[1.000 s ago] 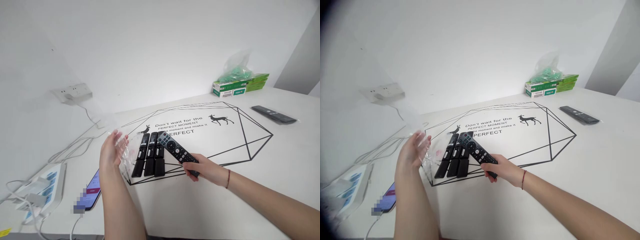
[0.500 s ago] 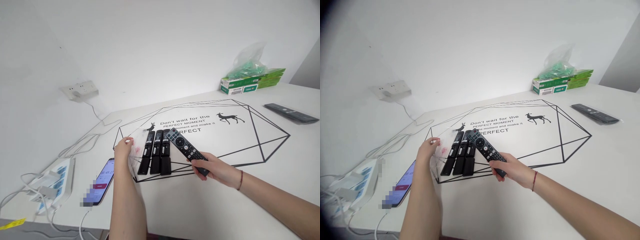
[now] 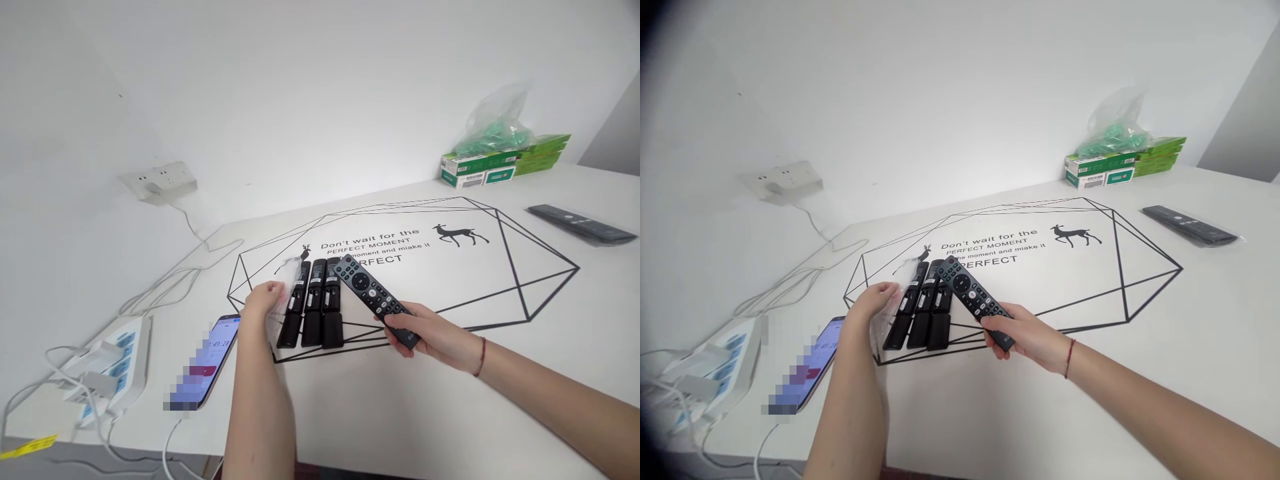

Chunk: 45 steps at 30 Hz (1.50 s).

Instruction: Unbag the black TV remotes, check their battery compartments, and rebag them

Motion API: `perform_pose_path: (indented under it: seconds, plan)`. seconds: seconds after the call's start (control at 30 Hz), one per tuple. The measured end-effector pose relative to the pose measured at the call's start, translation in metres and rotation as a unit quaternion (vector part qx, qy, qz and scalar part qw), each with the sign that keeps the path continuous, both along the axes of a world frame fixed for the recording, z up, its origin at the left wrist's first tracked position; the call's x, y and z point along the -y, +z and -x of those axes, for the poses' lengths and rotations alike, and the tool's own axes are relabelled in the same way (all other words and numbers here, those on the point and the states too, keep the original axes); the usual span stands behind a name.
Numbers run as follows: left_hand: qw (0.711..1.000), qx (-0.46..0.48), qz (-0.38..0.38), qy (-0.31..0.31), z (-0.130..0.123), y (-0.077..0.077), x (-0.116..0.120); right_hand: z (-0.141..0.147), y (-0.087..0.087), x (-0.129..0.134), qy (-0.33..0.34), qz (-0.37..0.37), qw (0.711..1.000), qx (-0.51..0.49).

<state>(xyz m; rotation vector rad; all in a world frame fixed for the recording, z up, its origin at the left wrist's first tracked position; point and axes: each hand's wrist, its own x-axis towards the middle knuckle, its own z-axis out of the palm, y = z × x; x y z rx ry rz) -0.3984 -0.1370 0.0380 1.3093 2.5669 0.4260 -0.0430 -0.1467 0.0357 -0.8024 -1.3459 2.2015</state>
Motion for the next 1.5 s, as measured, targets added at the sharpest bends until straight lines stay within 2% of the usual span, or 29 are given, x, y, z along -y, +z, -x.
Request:
perform_pose_path:
  seconds: [0.2, 0.5, 0.77, 1.0, 1.1, 1.17, 1.2, 1.23, 1.3, 1.4, 1.5]
  plan:
    - [0.998, -0.059, 0.009, 0.019, -0.002, -0.006, -0.005, 0.001, 0.0, 0.0, -0.009, 0.013, 1.0, 0.001]
    - [0.996, -0.09, 0.021, 0.014, -0.012, -0.003, -0.005, 0.001, 0.002, -0.001, -0.003, 0.006, 1.0, 0.01]
    - [0.995, -0.093, 0.025, 0.029, -0.022, 0.007, -0.005, 0.001, 0.004, -0.001, -0.002, 0.005, 1.0, 0.008]
    - [0.995, -0.074, 0.047, 0.043, -0.023, 0.011, -0.005, 0.002, 0.004, -0.001, -0.019, 0.027, 0.999, 0.003]
    - [0.995, -0.08, 0.036, 0.052, -0.029, 0.017, -0.003, 0.002, 0.003, -0.001, -0.033, 0.05, 0.998, -0.007]
    - [0.993, -0.097, -0.031, 0.055, -0.041, 0.024, -0.003, 0.002, 0.001, -0.002, -0.046, 0.078, 0.996, -0.021]
    - [0.991, -0.095, -0.088, 0.042, -0.052, 0.028, -0.003, 0.002, 0.0, -0.003, -0.051, 0.095, 0.994, -0.032]
    - [0.985, -0.076, -0.152, 0.012, -0.066, 0.03, -0.003, 0.002, -0.001, -0.004, -0.057, 0.112, 0.991, -0.044]
    - [0.967, 0.057, -0.222, -0.11, -0.103, 0.03, -0.004, 0.003, -0.004, -0.006, -0.076, 0.142, 0.984, -0.07]
    - [0.904, 0.277, -0.218, -0.242, -0.169, 0.018, -0.001, 0.005, -0.008, -0.01, -0.112, 0.164, 0.974, -0.107]
    - [0.83, 0.462, -0.173, -0.26, -0.219, -0.001, 0.005, 0.007, -0.012, -0.014, -0.159, 0.158, 0.965, -0.136]
